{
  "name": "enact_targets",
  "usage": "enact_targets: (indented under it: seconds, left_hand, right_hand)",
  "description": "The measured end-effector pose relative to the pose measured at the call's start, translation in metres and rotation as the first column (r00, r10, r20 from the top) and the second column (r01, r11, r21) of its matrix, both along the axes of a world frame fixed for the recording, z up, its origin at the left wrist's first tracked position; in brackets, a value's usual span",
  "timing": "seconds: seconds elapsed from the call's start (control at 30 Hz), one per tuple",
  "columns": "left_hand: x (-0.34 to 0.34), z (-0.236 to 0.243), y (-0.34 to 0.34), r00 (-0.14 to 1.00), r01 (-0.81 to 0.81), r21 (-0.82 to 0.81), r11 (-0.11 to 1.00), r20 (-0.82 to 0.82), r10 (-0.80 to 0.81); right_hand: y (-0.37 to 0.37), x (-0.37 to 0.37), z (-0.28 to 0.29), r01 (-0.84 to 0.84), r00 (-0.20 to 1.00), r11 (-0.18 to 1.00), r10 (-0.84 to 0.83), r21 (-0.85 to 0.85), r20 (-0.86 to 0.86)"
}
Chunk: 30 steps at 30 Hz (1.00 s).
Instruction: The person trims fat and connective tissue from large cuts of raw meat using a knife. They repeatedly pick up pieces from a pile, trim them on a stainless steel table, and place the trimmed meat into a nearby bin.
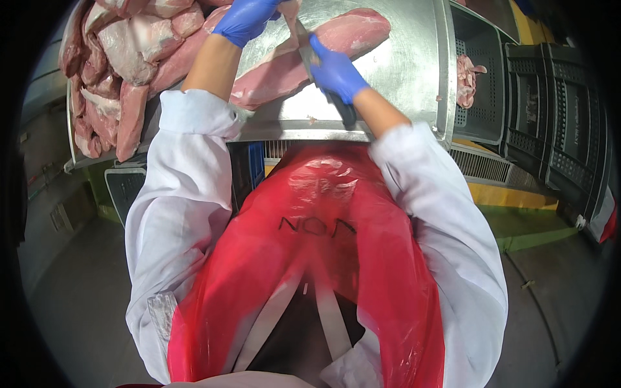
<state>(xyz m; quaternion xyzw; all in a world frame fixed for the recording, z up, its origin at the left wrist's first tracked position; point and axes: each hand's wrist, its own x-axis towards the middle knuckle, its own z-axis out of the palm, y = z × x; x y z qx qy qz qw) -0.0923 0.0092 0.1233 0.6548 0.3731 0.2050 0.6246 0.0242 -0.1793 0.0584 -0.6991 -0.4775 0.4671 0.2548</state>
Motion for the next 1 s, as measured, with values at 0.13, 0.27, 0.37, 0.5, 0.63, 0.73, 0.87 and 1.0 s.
enact_targets:
  seconds: [0.13, 0.27, 0.37, 0.5, 0.63, 0.73, 0.87, 1.0]
  left_hand:
    - [-0.037, 0.01, 0.015, 0.99, -0.12, -0.03, 0.992, 0.076, 0.122]
    - [-0.048, 0.036, -0.002, 0.981, -0.056, -0.091, 0.994, 0.178, 0.071]
    - [-0.043, 0.041, -0.005, 0.992, -0.01, -0.011, 1.0, 0.129, 0.011]
    - [-0.079, 0.054, 0.003, 0.967, -0.129, -0.039, 0.991, 0.219, 0.134]
    - [-0.094, 0.076, -0.015, 0.963, -0.085, -0.136, 0.987, 0.243, 0.117]
    - [-0.091, 0.08, -0.018, 0.95, -0.095, 0.021, 0.995, 0.299, 0.084]
    - [-0.121, 0.1, -0.01, 0.868, -0.118, -0.036, 0.992, 0.482, 0.121]
    - [-0.136, 0.121, -0.021, 0.832, -0.036, -0.126, 0.991, 0.546, 0.1]
  right_hand:
    - [-0.031, -0.025, 0.019, -0.134, 0.987, 0.981, 0.144, -0.139, 0.067]
    - [-0.05, -0.033, 0.004, -0.112, 0.993, 0.992, 0.109, 0.054, 0.049]
    - [0.023, -0.041, -0.023, -0.097, 0.983, 0.942, 0.039, 0.32, 0.18]
    - [-0.058, -0.059, -0.013, -0.262, 0.936, 0.95, 0.206, 0.172, 0.285]
    - [-0.048, -0.06, 0.0, -0.172, 0.983, 0.984, 0.168, 0.051, 0.068]
    - [0.007, -0.07, -0.023, -0.177, 0.978, 0.943, 0.136, 0.283, 0.157]
    - [-0.074, -0.08, -0.03, -0.256, 0.967, 0.909, 0.235, 0.33, 0.103]
    - [-0.019, -0.09, -0.026, -0.268, 0.963, 0.933, 0.255, 0.241, 0.083]
